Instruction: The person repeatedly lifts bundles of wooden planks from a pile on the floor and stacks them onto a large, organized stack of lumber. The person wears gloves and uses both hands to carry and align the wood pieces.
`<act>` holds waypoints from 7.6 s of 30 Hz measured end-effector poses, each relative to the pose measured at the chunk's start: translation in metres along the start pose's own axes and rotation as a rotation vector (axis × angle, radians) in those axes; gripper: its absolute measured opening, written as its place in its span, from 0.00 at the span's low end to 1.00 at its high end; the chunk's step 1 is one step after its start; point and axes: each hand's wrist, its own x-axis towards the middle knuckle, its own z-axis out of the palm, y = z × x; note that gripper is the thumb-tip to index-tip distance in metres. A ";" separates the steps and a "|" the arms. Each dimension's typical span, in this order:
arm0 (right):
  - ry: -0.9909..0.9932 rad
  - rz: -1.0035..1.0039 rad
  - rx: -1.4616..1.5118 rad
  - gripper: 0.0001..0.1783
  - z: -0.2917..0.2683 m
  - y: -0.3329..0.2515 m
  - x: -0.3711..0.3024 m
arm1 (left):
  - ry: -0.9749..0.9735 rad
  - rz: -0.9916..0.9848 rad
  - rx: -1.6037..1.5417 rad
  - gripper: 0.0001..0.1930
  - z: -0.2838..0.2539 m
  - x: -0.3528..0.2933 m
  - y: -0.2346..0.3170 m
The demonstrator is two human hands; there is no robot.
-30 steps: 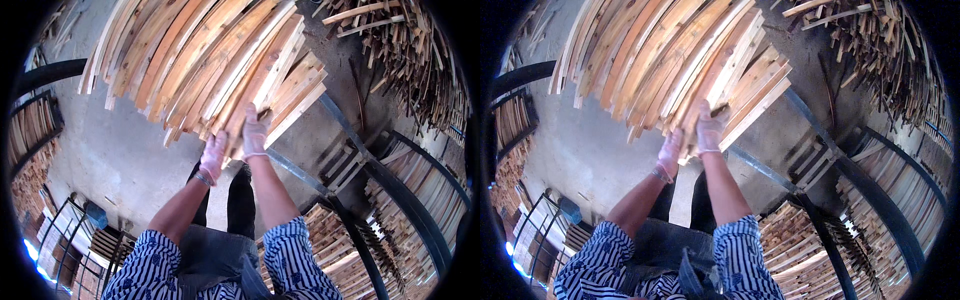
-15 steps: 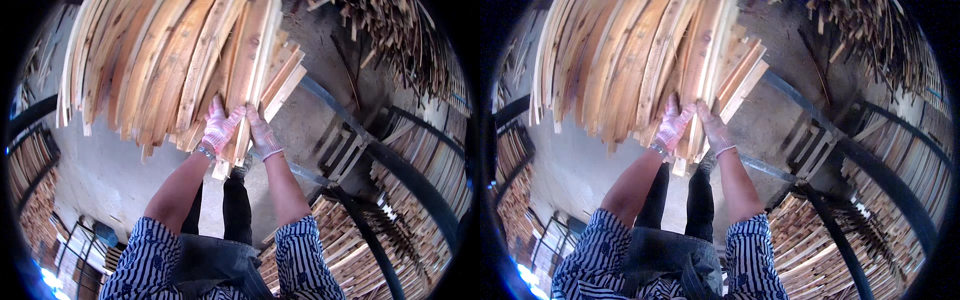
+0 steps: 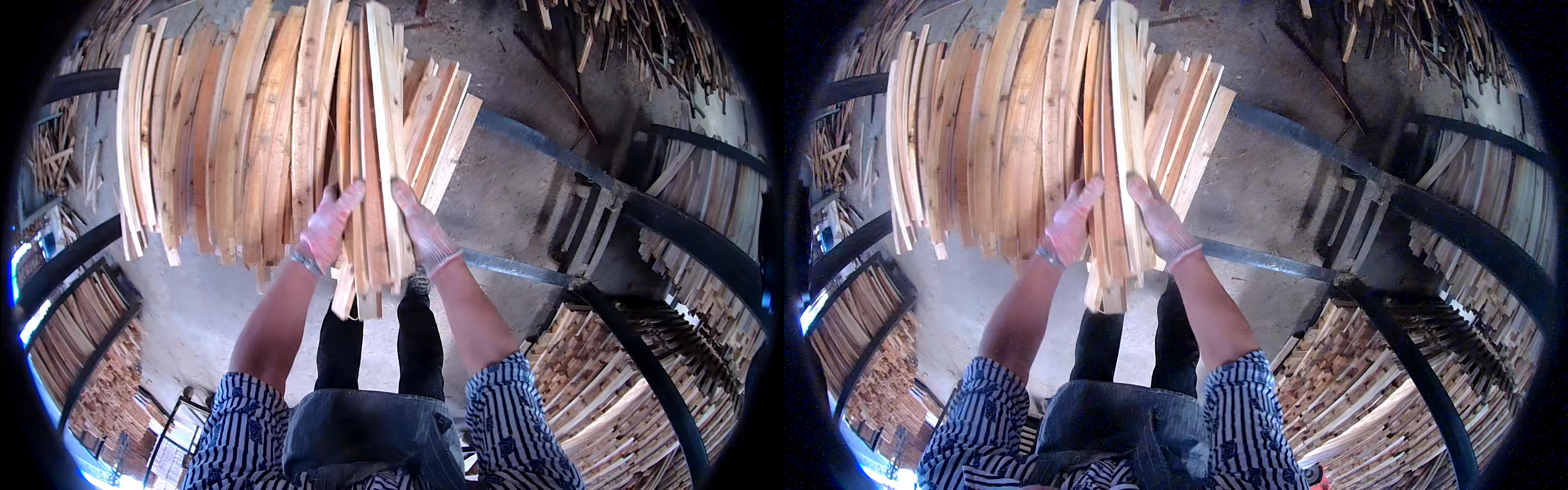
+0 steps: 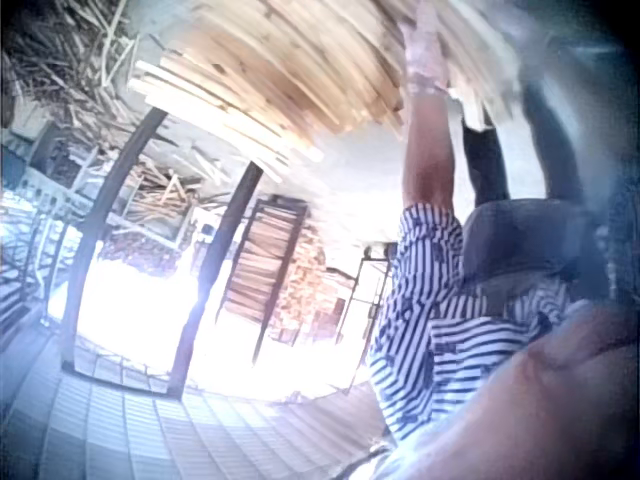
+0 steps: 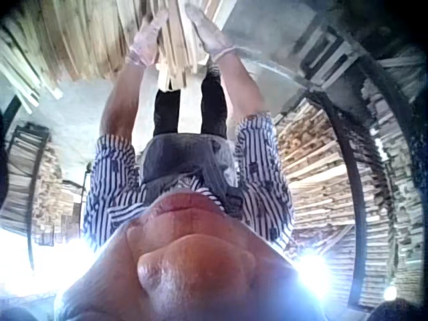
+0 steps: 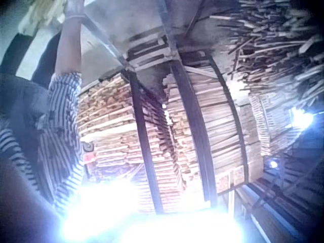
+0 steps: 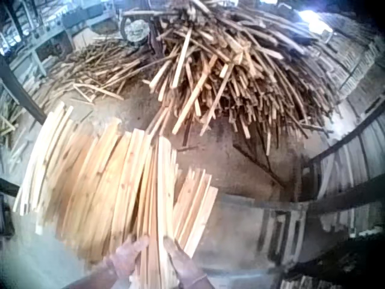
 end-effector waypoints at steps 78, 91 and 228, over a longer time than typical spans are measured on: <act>1.534 -0.425 -0.633 0.14 -0.435 0.246 -0.847 | -1.827 0.327 1.367 0.35 0.803 -0.597 -0.332; 1.447 -0.791 0.489 0.63 -0.377 0.292 -0.826 | -1.324 -0.395 0.945 0.28 0.690 -0.545 -0.400; 1.835 -0.262 0.484 0.49 -0.504 0.570 -0.926 | -0.899 0.144 1.691 0.27 0.694 -0.582 -0.650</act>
